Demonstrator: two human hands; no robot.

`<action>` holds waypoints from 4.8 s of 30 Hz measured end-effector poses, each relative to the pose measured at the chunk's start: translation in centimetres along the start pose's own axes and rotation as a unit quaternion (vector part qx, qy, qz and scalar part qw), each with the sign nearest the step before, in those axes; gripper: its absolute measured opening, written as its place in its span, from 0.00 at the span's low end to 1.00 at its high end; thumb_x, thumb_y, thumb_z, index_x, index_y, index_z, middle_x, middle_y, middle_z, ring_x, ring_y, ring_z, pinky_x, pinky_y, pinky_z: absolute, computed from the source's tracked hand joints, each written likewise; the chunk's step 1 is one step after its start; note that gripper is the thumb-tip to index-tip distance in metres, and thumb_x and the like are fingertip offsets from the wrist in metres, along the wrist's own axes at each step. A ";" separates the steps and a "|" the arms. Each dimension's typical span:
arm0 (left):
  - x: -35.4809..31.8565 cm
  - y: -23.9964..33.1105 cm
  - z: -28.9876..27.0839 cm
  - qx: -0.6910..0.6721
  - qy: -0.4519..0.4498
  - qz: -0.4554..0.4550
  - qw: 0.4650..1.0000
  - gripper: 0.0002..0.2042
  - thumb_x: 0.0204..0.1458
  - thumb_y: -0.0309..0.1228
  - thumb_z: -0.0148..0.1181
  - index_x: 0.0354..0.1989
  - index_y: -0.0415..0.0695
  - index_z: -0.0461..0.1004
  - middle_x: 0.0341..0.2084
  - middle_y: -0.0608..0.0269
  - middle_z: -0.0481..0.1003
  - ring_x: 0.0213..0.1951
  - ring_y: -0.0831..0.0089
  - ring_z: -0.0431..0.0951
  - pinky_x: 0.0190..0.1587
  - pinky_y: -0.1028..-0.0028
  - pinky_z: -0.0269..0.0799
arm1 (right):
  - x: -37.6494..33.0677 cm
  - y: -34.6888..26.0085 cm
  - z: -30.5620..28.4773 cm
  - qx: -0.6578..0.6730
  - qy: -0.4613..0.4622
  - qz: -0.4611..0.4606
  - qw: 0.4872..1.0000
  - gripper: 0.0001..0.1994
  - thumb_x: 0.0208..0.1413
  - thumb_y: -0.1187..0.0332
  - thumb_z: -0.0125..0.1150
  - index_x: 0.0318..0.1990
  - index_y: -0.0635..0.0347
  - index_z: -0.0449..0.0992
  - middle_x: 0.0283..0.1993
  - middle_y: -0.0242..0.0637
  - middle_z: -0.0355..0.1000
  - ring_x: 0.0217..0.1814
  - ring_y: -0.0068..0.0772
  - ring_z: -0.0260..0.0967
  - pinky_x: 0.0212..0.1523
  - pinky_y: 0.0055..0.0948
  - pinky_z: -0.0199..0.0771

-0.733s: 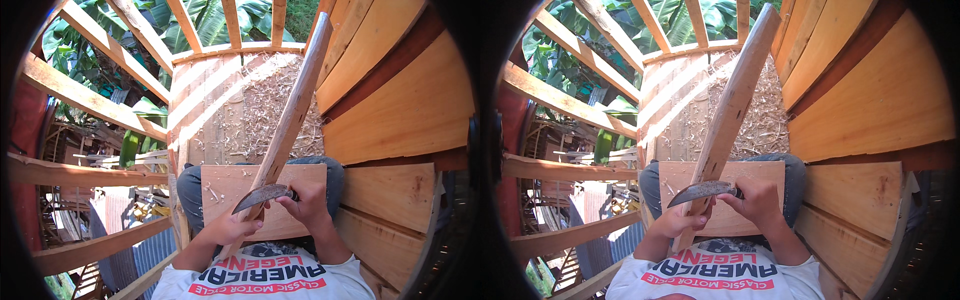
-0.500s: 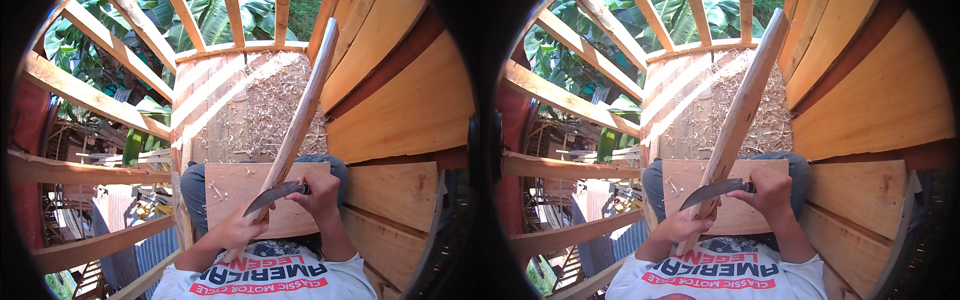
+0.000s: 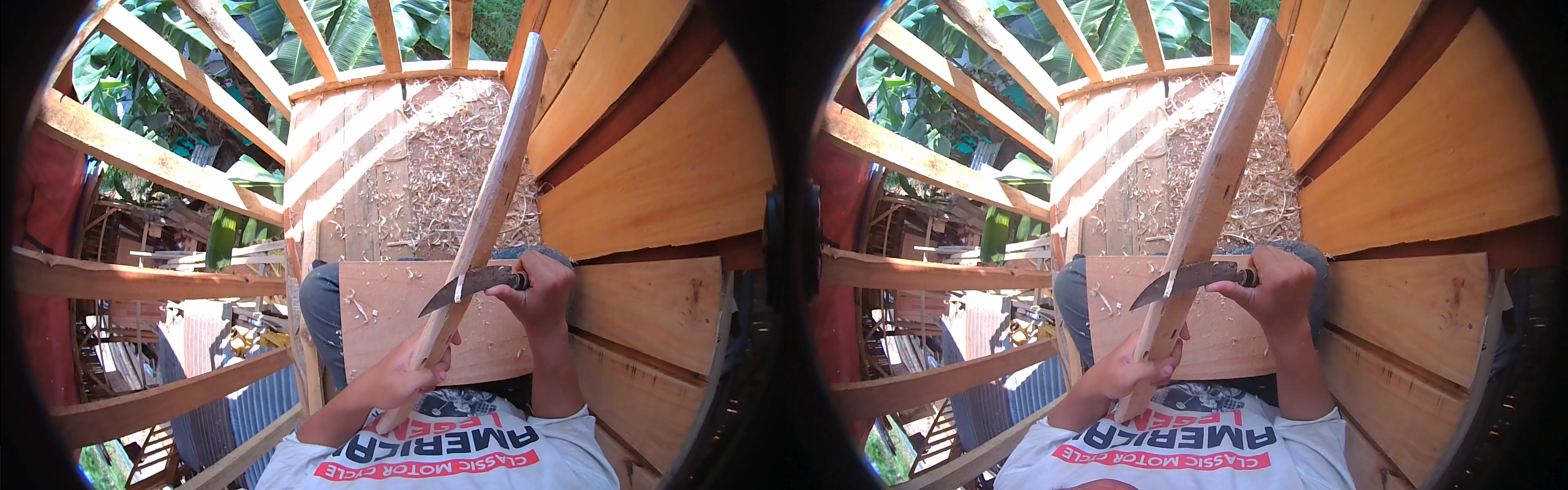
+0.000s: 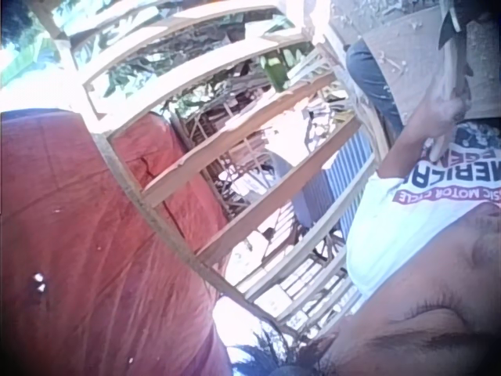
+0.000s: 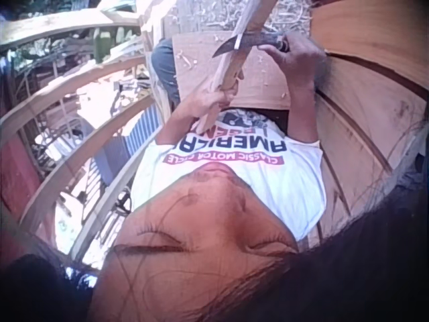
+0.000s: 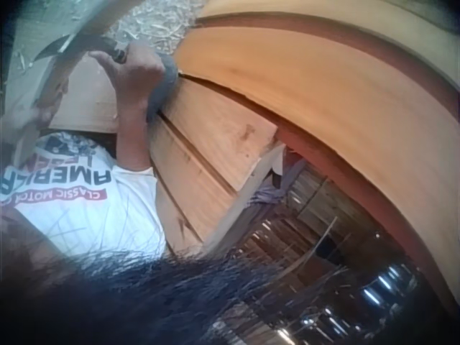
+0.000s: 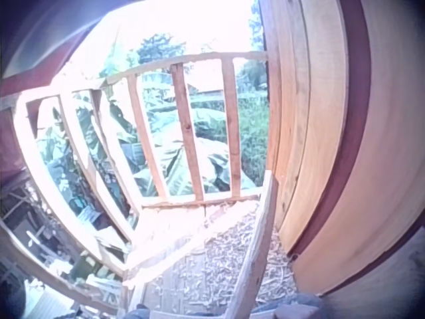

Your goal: The person sits on the floor of a wooden structure and uses a curved knife to carve a long, thin piece of wood. They repeatedly shave off thin layers of wood, creating wood shavings that accumulate on the floor.

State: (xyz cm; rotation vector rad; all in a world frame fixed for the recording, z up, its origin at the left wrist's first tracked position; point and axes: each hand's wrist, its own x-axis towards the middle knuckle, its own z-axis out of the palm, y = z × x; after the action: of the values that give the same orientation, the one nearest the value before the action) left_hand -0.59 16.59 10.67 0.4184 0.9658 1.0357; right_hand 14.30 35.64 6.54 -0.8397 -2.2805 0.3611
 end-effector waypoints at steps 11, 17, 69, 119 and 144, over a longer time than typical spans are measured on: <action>-0.9 -1.1 -0.7 -0.057 -0.022 0.004 0.998 0.25 0.45 0.22 0.49 0.55 0.39 0.57 0.28 0.67 0.61 0.25 0.80 0.62 0.28 0.80 0.62 | 0.6 -0.7 0.5 -0.013 -0.001 0.023 1.000 0.37 0.38 0.27 0.57 0.12 0.56 0.59 0.10 0.32 0.54 0.11 0.34 0.58 0.14 0.31 0.55; -1.0 -1.7 -0.8 -0.100 -0.016 0.012 0.995 0.25 0.44 0.21 0.49 0.55 0.39 0.56 0.28 0.67 0.61 0.25 0.80 0.62 0.27 0.79 0.62 | 0.7 -0.9 1.0 -0.014 -0.003 0.043 0.999 0.38 0.39 0.25 0.54 0.13 0.57 0.59 0.11 0.35 0.53 0.12 0.37 0.57 0.16 0.33 0.55; -3.2 -1.0 -7.4 0.080 0.412 0.229 0.878 0.33 0.30 0.23 0.44 0.53 0.28 0.55 0.58 0.33 0.61 0.62 0.47 0.63 0.67 0.59 0.55 | -3.9 4.2 0.9 0.052 -0.002 0.288 0.956 0.19 0.54 0.68 0.59 0.17 0.69 0.61 0.14 0.50 0.56 0.15 0.49 0.53 0.19 0.39 0.55; 1.7 -1.1 -3.3 0.023 0.082 0.050 0.995 0.24 0.38 0.19 0.52 0.50 0.39 0.61 0.29 0.68 0.61 0.29 0.80 0.63 0.30 0.80 0.64 | -1.0 -2.3 0.4 0.099 -0.124 0.084 0.984 0.16 0.48 0.63 0.66 0.16 0.59 0.70 0.12 0.43 0.63 0.16 0.48 0.66 0.19 0.38 0.62; 2.4 -3.7 -3.5 0.097 0.051 0.038 0.993 0.27 0.35 0.19 0.49 0.51 0.38 0.60 0.30 0.67 0.60 0.34 0.78 0.62 0.38 0.77 0.63 | 4.8 4.0 2.3 -0.115 -0.055 0.231 0.965 0.08 0.48 0.67 0.59 0.23 0.59 0.77 0.18 0.46 0.69 0.23 0.53 0.69 0.25 0.42 0.69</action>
State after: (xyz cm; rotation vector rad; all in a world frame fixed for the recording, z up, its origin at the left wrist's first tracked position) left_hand -1.13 16.43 5.13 0.5704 1.1538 1.0437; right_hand 11.85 41.73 5.41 -1.5135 -2.2379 0.3586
